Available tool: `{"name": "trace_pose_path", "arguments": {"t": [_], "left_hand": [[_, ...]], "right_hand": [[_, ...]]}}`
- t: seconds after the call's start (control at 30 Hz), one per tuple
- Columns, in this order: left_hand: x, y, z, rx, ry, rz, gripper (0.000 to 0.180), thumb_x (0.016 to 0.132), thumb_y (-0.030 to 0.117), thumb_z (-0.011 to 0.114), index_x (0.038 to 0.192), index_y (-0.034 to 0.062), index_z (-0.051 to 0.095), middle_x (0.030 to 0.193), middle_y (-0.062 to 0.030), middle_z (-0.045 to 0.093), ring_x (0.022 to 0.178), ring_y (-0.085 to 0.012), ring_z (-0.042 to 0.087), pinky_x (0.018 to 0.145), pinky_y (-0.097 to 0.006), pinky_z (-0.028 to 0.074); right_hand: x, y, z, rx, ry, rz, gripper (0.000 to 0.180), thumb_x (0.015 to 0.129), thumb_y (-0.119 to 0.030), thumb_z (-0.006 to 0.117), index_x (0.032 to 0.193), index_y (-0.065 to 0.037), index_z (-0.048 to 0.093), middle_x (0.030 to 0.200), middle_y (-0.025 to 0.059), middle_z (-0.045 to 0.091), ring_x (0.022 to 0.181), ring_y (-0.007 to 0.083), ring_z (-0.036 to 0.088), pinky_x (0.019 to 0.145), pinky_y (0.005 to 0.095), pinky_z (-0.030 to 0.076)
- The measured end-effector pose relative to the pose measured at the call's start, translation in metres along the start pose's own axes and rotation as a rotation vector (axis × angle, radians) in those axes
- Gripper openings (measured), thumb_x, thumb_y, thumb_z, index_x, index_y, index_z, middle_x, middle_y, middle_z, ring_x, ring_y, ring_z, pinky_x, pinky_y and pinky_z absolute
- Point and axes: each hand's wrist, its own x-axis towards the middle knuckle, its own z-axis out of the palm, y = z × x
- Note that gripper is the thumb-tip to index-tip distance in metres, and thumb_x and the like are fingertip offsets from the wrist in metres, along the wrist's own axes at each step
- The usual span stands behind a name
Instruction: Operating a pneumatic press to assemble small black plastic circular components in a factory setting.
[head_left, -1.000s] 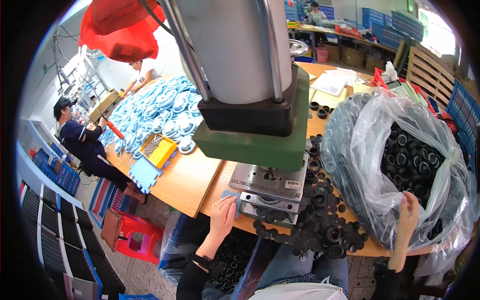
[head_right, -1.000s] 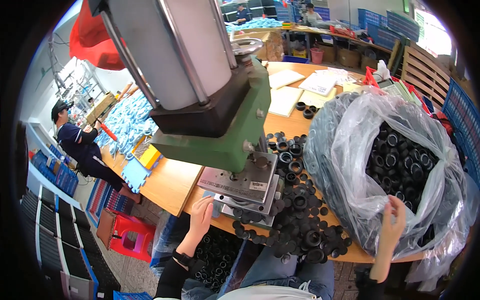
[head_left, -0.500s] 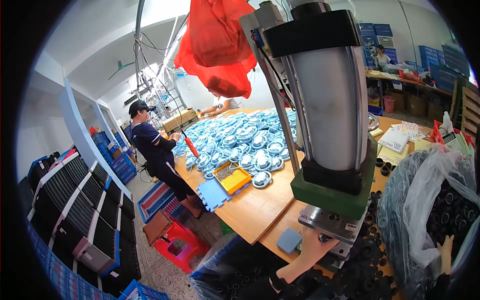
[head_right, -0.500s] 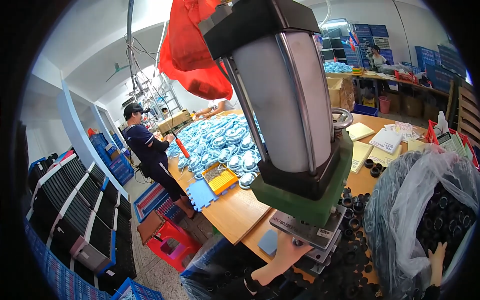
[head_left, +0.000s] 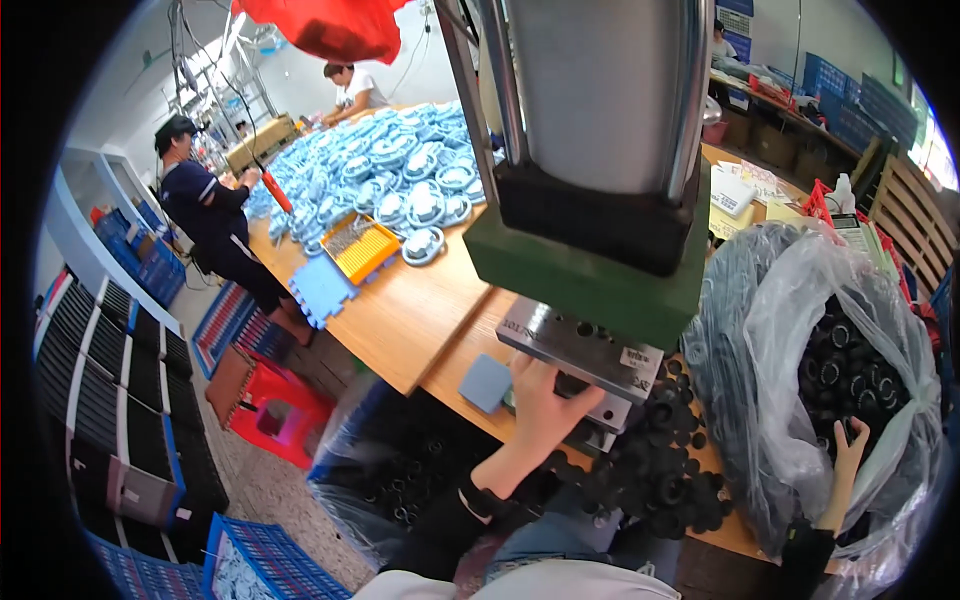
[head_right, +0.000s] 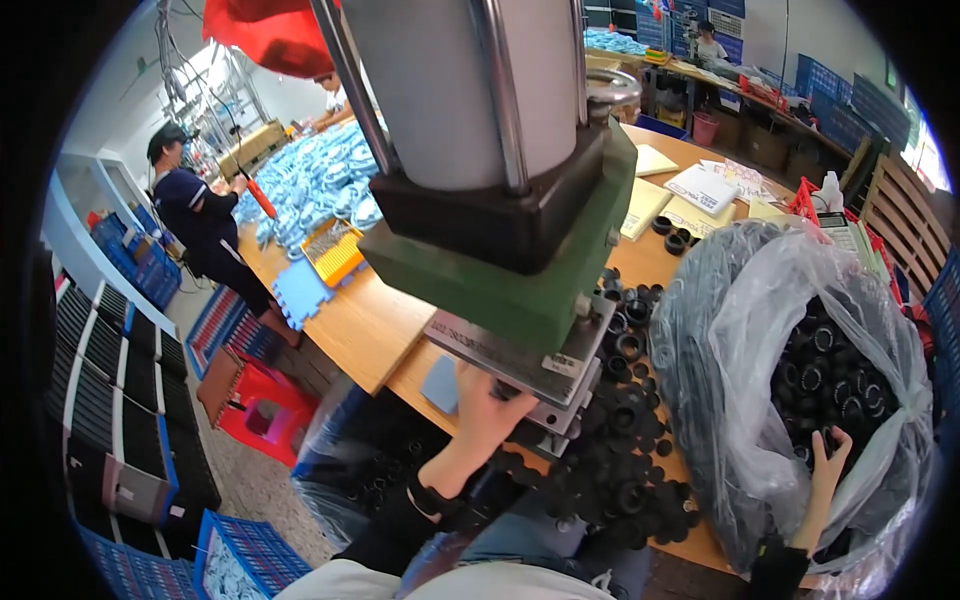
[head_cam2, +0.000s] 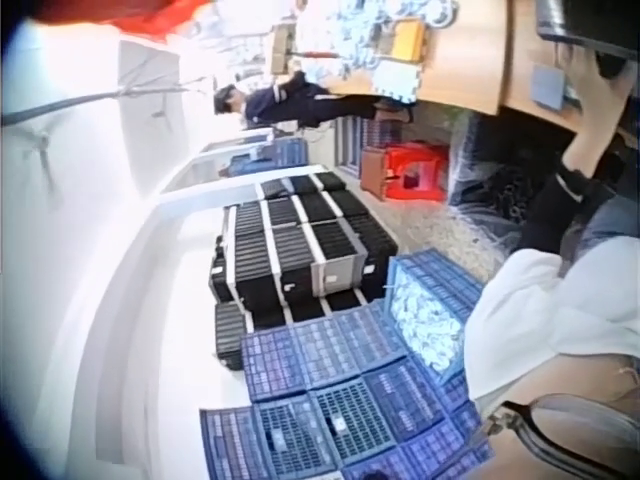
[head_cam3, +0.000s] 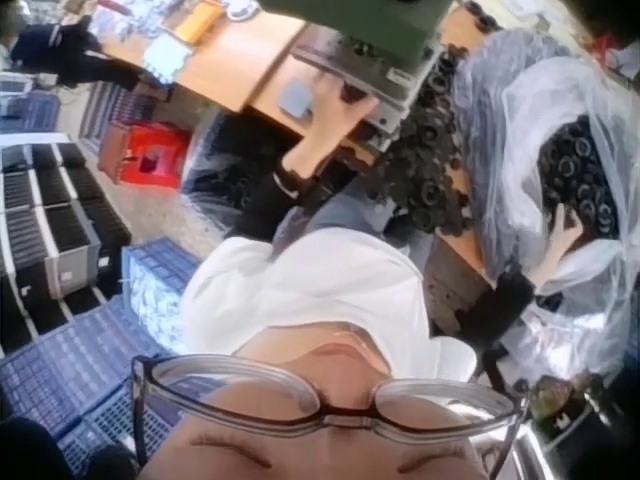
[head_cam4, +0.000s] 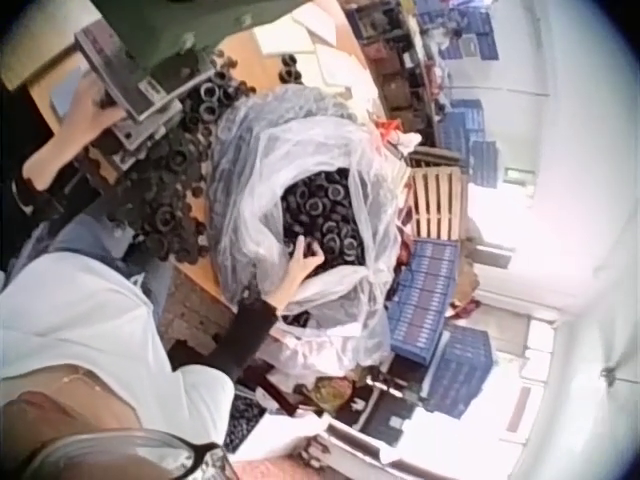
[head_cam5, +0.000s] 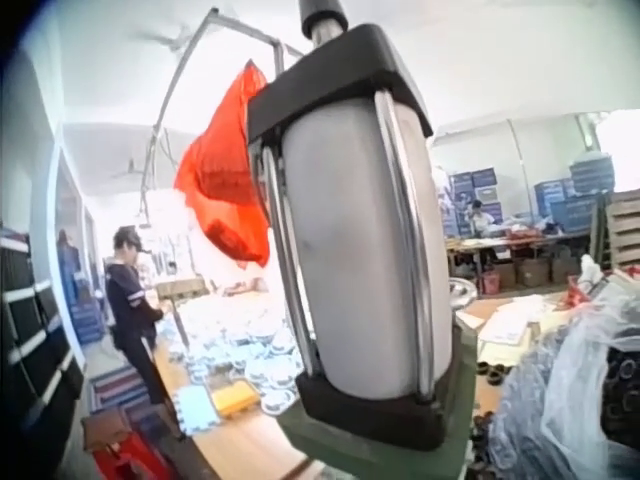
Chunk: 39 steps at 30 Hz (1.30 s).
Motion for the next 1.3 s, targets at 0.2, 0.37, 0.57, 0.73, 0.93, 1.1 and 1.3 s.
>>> {"name": "trace_pose_path", "arguments": {"t": [0.2,0.37,0.57,0.73,0.93,1.1,1.3], "left_hand": [[-0.006,0.017,0.004,-0.052,-0.015,-0.125,0.032,0.066,0.018,0.077,0.095,0.0096,0.065,0.099,-0.0081,0.063,0.1,-0.0308,0.054,0.087,-0.042,0.04],[-0.01,0.017,-0.002,-0.129,-0.025,-0.145,0.036,0.067,0.017,0.077,0.1,0.0084,0.063,0.093,-0.0077,0.063,0.098,-0.0302,0.056,0.085,-0.041,0.042],[-0.059,0.036,-0.027,0.164,0.098,0.007,0.054,0.066,0.012,0.081,0.114,0.0043,0.059,0.114,-0.0099,0.064,0.111,-0.0304,0.056,0.093,-0.039,0.042],[-0.098,0.004,-0.069,0.192,0.201,-0.041,0.065,0.063,0.011,0.085,0.12,0.0011,0.055,0.12,-0.0137,0.061,0.11,-0.0302,0.057,0.093,-0.038,0.043],[-0.148,-0.068,-0.109,0.574,-0.014,-0.313,0.094,0.063,0.039,0.084,0.136,0.0001,0.039,0.14,-0.0229,0.041,0.128,-0.042,0.037,0.102,-0.048,0.033],[-0.191,-0.104,-0.13,0.709,-0.05,-0.528,0.081,0.072,0.036,0.077,0.135,0.0015,0.041,0.145,-0.0189,0.033,0.135,-0.0403,0.028,0.105,-0.051,0.028],[-0.086,-0.085,-0.094,0.434,-0.103,0.019,0.035,0.084,0.008,0.061,0.118,0.0022,0.058,0.127,-0.0118,0.056,0.122,-0.0314,0.049,0.101,-0.043,0.035]], "right_hand": [[-0.082,-0.2,0.029,0.631,-0.422,-0.131,0.052,0.079,-0.028,0.071,0.116,-0.002,0.046,0.105,0.0071,0.054,0.099,0.0187,0.057,0.093,0.0311,0.04],[-0.14,-0.292,0.09,0.749,-0.642,-0.094,0.054,0.072,-0.013,0.073,0.119,-0.002,0.048,0.117,0.0104,0.055,0.112,0.0209,0.052,0.098,0.0318,0.038],[-0.184,-0.302,0.153,0.858,-0.658,-0.115,0.058,0.071,0.005,0.074,0.121,0.0,0.046,0.127,0.0127,0.045,0.12,0.0212,0.046,0.102,0.0311,0.035],[-0.186,-0.332,0.179,0.561,-0.527,-0.353,0.05,0.074,0.0,0.074,0.118,0.003,0.05,0.118,0.0148,0.055,0.112,0.0214,0.054,0.096,0.031,0.041],[-0.172,-0.355,0.234,0.515,-0.5,-0.273,0.033,0.079,-0.006,0.073,0.106,0.004,0.058,0.089,0.0109,0.065,0.07,0.0124,0.06,0.063,0.0236,0.048],[-0.176,-0.378,0.249,0.406,-0.404,-0.392,0.031,0.074,-0.013,0.077,0.101,-0.002,0.065,0.095,0.0153,0.065,0.081,0.028,0.063,0.072,0.034,0.05],[-0.175,-0.369,0.235,0.377,-0.512,-0.359,0.05,0.071,-0.013,0.081,0.112,0.002,0.056,0.096,0.0131,0.062,0.081,0.0206,0.061,0.072,0.0313,0.05]]}}
